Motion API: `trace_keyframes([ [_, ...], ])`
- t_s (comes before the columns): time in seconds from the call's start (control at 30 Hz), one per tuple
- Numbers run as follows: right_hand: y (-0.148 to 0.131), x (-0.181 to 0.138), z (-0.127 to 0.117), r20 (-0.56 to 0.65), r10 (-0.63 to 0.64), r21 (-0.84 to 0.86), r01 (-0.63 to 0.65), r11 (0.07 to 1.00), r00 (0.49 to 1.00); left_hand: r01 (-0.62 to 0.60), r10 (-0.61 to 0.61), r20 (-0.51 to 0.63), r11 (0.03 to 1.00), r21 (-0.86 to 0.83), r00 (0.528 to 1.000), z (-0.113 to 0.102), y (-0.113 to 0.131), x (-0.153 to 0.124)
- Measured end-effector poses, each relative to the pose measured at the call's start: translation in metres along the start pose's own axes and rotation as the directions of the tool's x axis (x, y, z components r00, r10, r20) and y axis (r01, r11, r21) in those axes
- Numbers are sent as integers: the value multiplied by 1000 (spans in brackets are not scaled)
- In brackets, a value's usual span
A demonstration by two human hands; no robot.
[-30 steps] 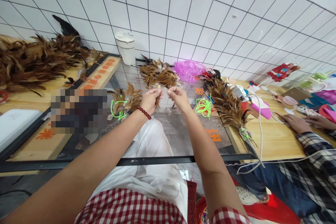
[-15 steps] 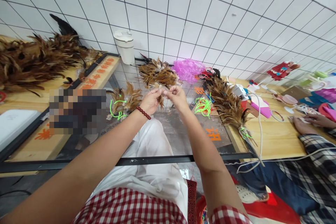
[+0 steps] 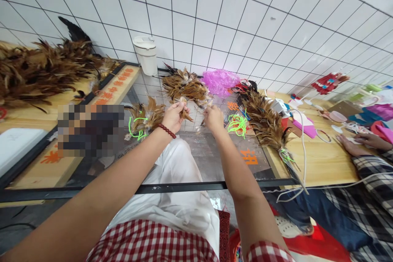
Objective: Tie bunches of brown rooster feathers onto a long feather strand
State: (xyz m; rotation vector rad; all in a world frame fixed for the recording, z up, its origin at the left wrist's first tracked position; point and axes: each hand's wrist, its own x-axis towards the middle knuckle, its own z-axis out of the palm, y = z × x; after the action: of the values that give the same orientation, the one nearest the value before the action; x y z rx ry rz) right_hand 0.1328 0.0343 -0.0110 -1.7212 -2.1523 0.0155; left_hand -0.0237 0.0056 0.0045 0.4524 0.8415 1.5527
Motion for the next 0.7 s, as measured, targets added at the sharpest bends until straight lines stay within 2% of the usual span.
trace_keyframes([
  [0.1, -2, 1, -7, -40, -44, 20, 45, 999, 998, -39, 39, 6, 998, 45, 999, -1, -3, 2],
  [0.17, -5, 1, -14, -53, -146, 66, 149, 987, 988, -112, 111, 12, 988, 108, 994, -2, -5, 5],
  [0.27, -11, 0, -22, -61, -341, 212, 346, 914, 938, -245, 242, 43, 938, 245, 969, -4, -8, 8],
  [0.33, -15, -1, -25, -91, -405, 343, 411, 845, 910, -286, 279, 69, 903, 320, 958, -5, -10, 9],
  [0.4, -19, -2, -26, -141, -388, 450, 408, 795, 911, -290, 275, 92, 885, 365, 957, -7, -12, 10],
  [0.5, -23, -3, -25, -187, -267, 537, 326, 778, 945, -278, 243, 138, 875, 397, 960, -8, -15, 9],
  [0.6, -24, -4, -25, -203, -166, 563, 254, 787, 965, -254, 184, 202, 875, 412, 962, -8, -16, 7],
  [0.7, -24, -5, -25, -244, -133, 564, 252, 786, 961, -202, 114, 223, 883, 424, 968, -6, -16, 3],
])
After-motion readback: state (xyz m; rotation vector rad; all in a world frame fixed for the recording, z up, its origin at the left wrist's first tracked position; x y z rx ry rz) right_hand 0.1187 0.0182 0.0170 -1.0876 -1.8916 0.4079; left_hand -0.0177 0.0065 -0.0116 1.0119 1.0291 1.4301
